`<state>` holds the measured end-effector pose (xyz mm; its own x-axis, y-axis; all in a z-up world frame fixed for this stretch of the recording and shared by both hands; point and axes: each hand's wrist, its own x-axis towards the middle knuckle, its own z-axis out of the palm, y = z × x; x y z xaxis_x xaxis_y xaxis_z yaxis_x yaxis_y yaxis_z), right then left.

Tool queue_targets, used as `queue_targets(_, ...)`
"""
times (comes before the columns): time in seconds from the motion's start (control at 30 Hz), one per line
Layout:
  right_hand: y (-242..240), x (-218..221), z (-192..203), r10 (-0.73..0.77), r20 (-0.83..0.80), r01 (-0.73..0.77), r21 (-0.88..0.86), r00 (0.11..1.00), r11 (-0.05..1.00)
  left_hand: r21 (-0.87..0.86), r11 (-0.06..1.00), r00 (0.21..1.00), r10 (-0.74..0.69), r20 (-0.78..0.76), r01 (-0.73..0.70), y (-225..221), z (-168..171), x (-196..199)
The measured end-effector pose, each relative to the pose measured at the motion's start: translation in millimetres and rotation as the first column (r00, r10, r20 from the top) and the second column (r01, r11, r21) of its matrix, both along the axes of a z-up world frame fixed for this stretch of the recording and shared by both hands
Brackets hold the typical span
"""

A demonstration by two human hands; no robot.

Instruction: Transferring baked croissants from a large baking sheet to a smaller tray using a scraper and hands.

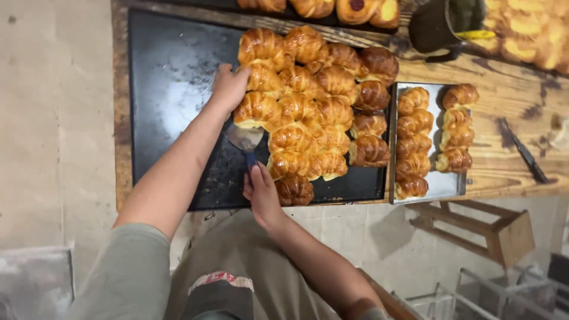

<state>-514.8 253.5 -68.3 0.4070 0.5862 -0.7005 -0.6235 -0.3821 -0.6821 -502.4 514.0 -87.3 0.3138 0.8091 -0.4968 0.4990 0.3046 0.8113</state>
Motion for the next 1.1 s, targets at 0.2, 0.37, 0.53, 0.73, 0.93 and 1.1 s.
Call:
queue_targets(0.2,44.8,5.3,-7.0,-0.092,-0.149,0.117,0.167,0.984,0.979,-0.576,0.795,0.916,0.356,0.187,-0.191,27.1,12.3,21.4)
queue_targets(0.37,38.1,6.8,-55.2,-0.321,-0.259,0.367,0.154,0.911,0.917,-0.644,0.764,0.923,0.212,0.321,0.048,28.4,-17.1,19.1)
queue_targets(0.53,30.4,10.8,-21.3,-0.214,-0.337,0.319,0.297,0.917,0.9,-0.639,0.746,0.861,0.187,0.473,0.189,26.9,16.2,21.0)
queue_targets(0.73,29.7,14.5,-5.1,-0.114,-0.314,0.238,0.391,0.942,0.889,-0.656,0.75,0.9,0.222,0.375,0.088,18.1,58.9,22.0)
queue_targets(0.93,25.5,5.0,-63.8,-0.281,-0.242,0.317,0.129,0.929,0.939,-0.674,0.698,0.689,0.365,0.626,0.243,10.0,22.4,20.6)
queue_targets(1.1,26.5,9.5,-31.5,-0.203,-0.271,0.28,0.281,0.941,0.918,-0.647,0.706,0.628,0.37,0.684,0.289,5.5,22.1,17.7)
